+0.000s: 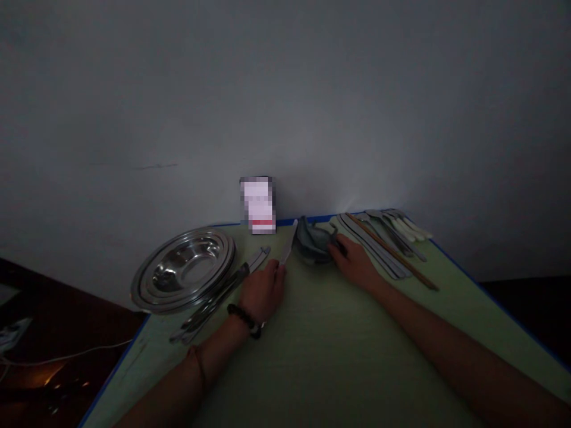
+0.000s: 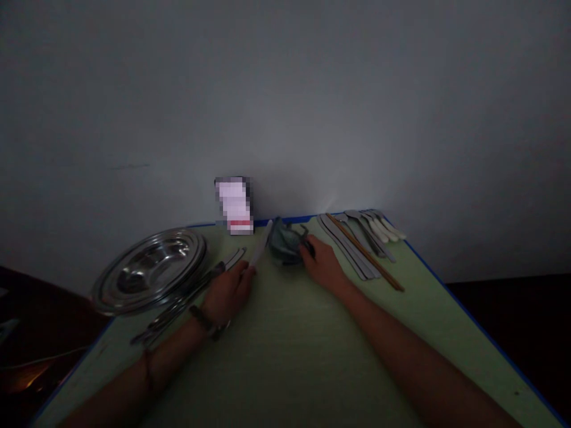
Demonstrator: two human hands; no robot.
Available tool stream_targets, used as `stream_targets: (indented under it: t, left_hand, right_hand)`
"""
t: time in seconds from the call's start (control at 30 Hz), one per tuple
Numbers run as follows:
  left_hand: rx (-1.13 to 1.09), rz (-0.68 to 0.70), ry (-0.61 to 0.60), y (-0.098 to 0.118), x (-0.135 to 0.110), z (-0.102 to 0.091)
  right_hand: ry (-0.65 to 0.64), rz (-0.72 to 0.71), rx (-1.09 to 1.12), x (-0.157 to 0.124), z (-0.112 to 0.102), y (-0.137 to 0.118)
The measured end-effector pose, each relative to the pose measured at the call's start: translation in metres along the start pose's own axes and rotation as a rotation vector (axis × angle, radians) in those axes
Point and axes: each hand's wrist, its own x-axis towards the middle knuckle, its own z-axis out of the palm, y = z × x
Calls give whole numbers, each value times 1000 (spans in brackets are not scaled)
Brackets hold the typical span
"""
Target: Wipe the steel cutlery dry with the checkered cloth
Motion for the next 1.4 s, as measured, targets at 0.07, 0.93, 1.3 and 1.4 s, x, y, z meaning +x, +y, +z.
stream_targets:
  t: [0.07, 0.93, 1.3, 1.4]
  left_hand:
    - [-146, 18, -7, -1, 2, 3]
    - [-1108, 46, -97, -13, 17, 14]
    - [-937, 181, -128, -17, 18, 12]
    - [-914, 211, -130, -17, 18, 11]
  right_hand:
    - [40, 80, 30, 3, -1, 2]
    - [1, 380, 1294, 15, -1, 15]
    - [-84, 413, 1368, 14, -7, 9]
    - [-91, 398, 1380, 14, -6, 10]
